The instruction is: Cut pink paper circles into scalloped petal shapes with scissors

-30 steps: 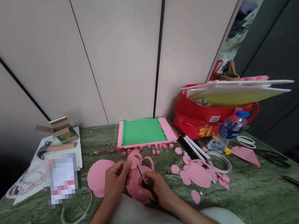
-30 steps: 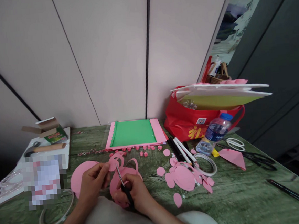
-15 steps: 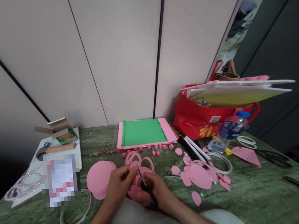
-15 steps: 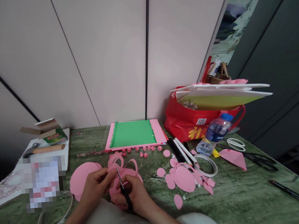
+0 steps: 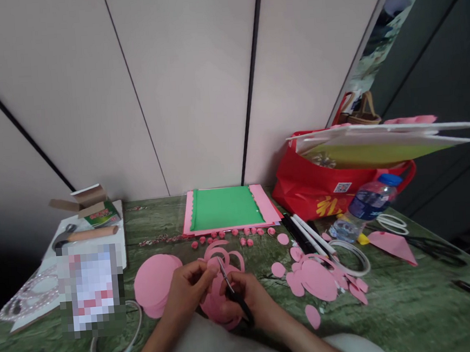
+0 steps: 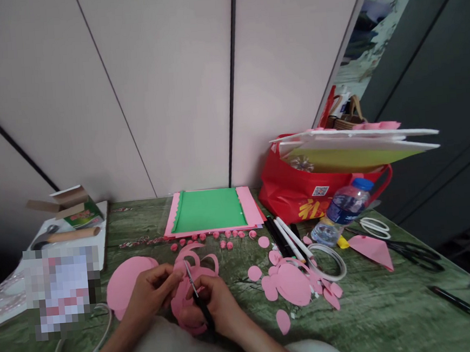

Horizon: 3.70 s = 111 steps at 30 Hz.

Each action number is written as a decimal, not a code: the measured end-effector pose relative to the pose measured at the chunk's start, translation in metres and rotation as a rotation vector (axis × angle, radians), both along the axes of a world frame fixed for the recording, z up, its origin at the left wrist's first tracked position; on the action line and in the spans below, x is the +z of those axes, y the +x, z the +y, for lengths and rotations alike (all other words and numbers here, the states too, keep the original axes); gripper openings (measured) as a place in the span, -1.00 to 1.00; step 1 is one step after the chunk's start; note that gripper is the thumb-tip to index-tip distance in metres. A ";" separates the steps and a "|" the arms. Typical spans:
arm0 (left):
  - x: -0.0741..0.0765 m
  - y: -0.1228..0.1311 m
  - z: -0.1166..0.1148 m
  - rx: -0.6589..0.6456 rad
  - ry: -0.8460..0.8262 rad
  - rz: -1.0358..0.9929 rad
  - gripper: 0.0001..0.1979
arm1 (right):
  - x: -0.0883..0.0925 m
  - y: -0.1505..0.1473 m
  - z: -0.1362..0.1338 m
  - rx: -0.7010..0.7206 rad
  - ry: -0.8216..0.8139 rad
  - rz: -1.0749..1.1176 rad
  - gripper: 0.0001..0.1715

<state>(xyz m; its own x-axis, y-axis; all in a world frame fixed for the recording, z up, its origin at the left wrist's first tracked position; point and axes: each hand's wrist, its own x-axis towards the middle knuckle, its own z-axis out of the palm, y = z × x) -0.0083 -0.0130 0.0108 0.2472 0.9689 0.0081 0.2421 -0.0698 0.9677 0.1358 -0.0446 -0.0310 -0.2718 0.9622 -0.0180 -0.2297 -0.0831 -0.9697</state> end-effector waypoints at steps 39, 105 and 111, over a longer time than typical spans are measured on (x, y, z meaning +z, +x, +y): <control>-0.007 -0.009 0.012 -0.260 0.132 0.040 -0.73 | -0.023 0.023 0.030 -0.562 0.198 -0.353 -0.69; -0.011 -0.011 0.019 0.013 -0.454 -0.739 -0.75 | 0.019 0.028 0.033 -0.275 0.346 -0.200 -0.78; -0.012 -0.013 0.022 0.108 -0.447 -0.776 -0.81 | 0.024 0.030 0.028 -0.102 0.414 -0.173 -0.79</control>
<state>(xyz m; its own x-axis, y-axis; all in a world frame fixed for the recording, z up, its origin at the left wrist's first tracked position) -0.0209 0.0091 -0.0014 0.2369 0.9393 -0.2484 -0.5073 0.3376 0.7929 0.1659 -0.0164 -0.0066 -0.2022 0.9197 0.3364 -0.0481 0.3338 -0.9414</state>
